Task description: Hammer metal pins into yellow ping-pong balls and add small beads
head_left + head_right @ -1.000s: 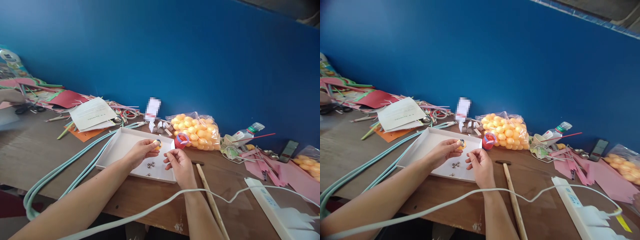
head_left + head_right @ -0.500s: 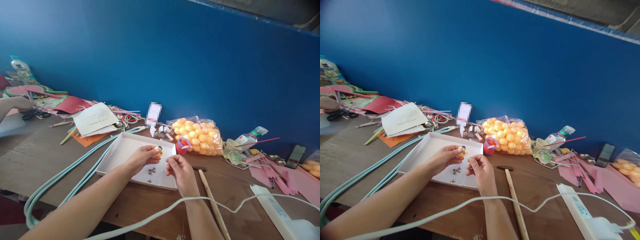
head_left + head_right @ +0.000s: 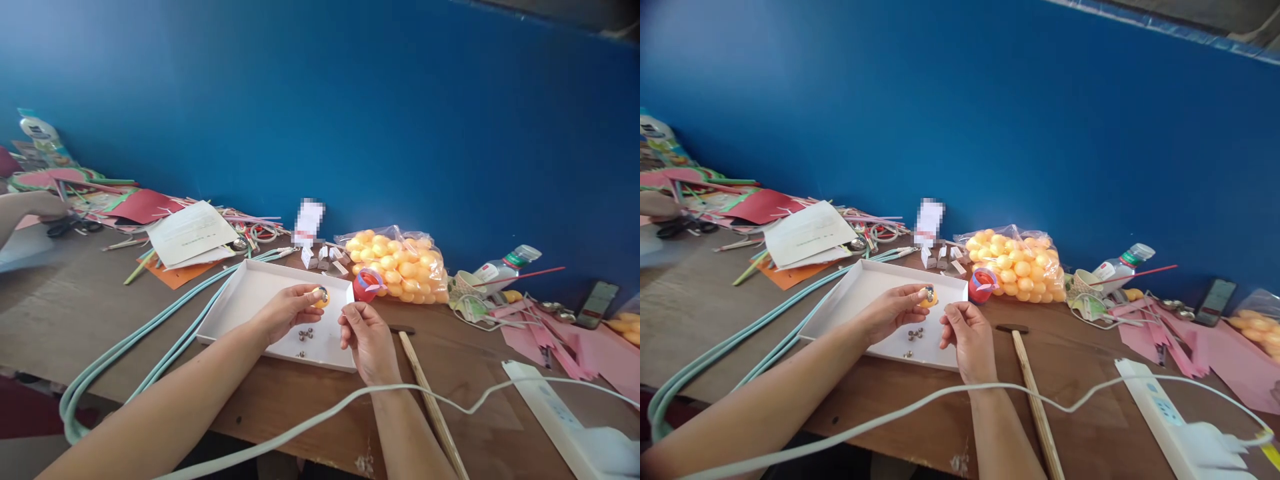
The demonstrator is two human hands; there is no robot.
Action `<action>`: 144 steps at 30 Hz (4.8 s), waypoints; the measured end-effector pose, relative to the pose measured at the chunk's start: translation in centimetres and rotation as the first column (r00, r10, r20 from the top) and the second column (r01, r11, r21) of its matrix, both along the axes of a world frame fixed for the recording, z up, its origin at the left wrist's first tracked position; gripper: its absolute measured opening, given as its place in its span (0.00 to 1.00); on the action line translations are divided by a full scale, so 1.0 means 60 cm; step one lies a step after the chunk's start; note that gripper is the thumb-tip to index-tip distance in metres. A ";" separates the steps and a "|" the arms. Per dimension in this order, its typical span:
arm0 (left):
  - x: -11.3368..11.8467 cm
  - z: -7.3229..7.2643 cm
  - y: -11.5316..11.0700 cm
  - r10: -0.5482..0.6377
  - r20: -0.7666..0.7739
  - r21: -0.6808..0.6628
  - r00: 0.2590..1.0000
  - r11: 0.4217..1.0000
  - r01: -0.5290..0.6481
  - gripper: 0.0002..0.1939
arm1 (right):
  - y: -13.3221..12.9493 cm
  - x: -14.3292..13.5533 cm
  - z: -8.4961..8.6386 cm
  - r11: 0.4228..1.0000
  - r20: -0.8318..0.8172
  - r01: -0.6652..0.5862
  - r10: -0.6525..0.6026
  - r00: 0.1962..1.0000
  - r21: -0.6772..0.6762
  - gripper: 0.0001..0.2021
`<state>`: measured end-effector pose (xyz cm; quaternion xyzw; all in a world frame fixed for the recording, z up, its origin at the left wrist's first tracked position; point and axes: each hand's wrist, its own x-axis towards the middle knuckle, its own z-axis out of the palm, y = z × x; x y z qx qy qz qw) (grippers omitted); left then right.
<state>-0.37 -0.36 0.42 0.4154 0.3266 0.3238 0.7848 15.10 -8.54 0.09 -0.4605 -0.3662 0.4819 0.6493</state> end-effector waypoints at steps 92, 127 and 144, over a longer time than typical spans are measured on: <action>0.003 0.007 -0.013 -0.017 0.012 0.105 1.000 0.994 0.015 0.20 | 0.006 -0.022 -0.017 1.000 0.025 -0.007 0.007 1.000 -0.009 0.09; 0.009 0.014 -0.018 0.049 -0.025 0.190 0.998 0.981 -0.044 0.22 | 0.006 -0.021 -0.016 1.000 0.124 0.021 -0.020 0.992 0.000 0.09; 0.014 0.009 -0.021 0.059 -0.025 0.255 0.998 0.966 -0.051 0.21 | 0.008 -0.019 -0.022 1.000 0.109 0.004 -0.003 0.994 -0.016 0.11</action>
